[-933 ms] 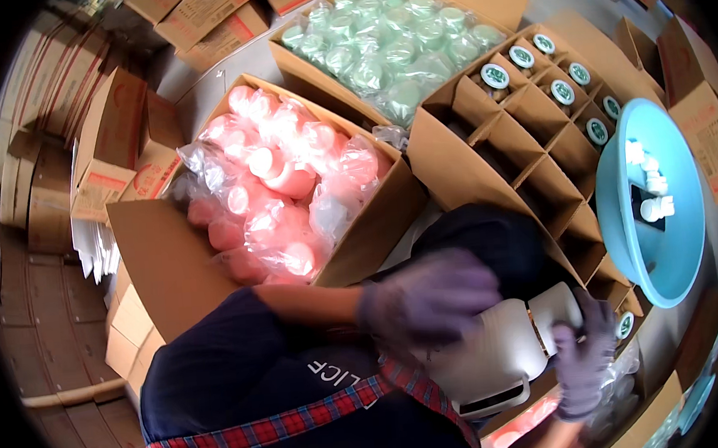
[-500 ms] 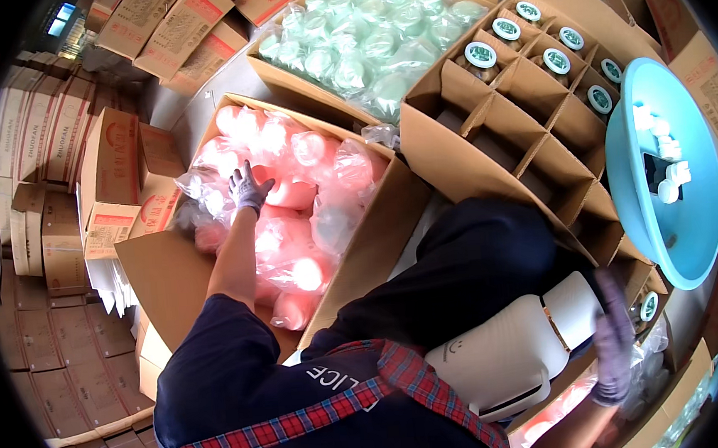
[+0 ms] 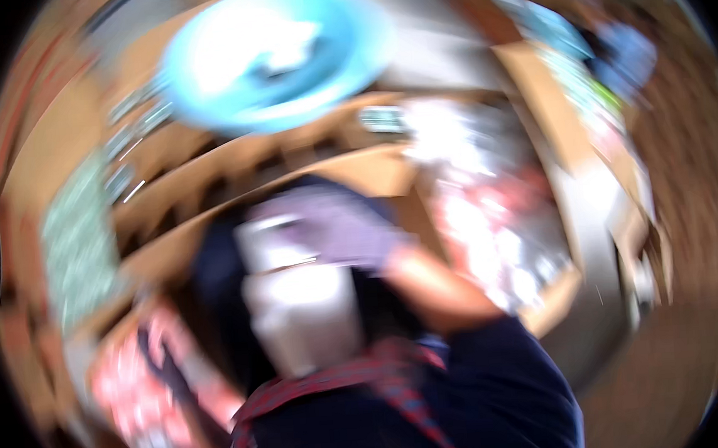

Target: The person assembles thermos bottles by hand, picking up pink and white bodies, inserting internal components, and screwing on lids. They then wrap the assembled units in plastic bags and place them into cardboard boxes.

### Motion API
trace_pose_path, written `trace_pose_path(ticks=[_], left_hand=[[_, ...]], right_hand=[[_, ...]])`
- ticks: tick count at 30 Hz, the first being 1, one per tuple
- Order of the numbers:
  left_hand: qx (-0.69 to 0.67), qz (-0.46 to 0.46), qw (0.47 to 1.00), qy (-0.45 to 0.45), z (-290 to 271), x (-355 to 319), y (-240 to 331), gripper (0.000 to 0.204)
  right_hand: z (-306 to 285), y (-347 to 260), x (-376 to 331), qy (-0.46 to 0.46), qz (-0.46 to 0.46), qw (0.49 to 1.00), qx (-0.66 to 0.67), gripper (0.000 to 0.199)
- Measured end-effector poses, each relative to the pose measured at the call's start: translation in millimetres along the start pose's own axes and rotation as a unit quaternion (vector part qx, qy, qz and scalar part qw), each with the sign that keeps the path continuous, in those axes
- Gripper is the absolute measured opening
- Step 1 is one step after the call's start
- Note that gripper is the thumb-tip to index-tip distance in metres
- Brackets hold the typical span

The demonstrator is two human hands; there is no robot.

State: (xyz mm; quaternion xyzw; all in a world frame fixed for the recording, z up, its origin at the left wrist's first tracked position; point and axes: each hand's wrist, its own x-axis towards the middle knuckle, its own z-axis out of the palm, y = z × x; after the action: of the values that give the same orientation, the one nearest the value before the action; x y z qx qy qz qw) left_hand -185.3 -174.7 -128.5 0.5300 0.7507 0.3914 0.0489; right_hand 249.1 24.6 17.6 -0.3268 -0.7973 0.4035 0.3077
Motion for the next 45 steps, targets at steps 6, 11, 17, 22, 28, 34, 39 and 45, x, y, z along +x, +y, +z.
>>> trace_pose_path(ticks=[6,11,17,22,28,34,39,45], left_hand=[[-0.22,0.248,0.928,-0.172,47.8,65.7,255.7,0.056],[-0.218,0.242,0.881,-0.344,100.0,82.6,286.6,0.059],[-0.445,0.009,0.874,-0.193,100.9,54.8,252.7,0.054],[-0.17,0.211,0.948,-0.164,73.2,63.9,282.2,0.042],[-0.047,0.16,0.985,-0.046,-0.1,65.9,268.8,0.043],[-0.222,0.308,0.876,-0.297,71.6,88.2,391.6,0.075],[-0.463,0.04,0.851,-0.246,79.4,159.3,411.6,0.041],[-0.465,-0.061,0.848,-0.248,69.3,197.0,350.3,0.042]], right_hand=[[31.0,-10.6,-10.5,0.163,-0.064,0.984,0.018,0.041],[-20.6,28.6,-90.5,0.29,0.022,0.957,0.009,0.041],[-171.1,242.4,-234.5,0.447,0.322,0.663,-0.506,0.041],[-217.5,279.4,-246.9,0.352,0.372,0.621,-0.593,0.019],[-180.0,54.6,-120.7,0.312,0.266,0.893,-0.185,0.007],[-138.8,-87.9,3.6,0.106,-0.252,0.956,0.111,0.02],[-188.6,-55.7,60.5,0.301,-0.125,0.937,0.126,0.031],[-78.2,-58.7,1.0,0.122,-0.154,0.981,-0.009,0.095]])
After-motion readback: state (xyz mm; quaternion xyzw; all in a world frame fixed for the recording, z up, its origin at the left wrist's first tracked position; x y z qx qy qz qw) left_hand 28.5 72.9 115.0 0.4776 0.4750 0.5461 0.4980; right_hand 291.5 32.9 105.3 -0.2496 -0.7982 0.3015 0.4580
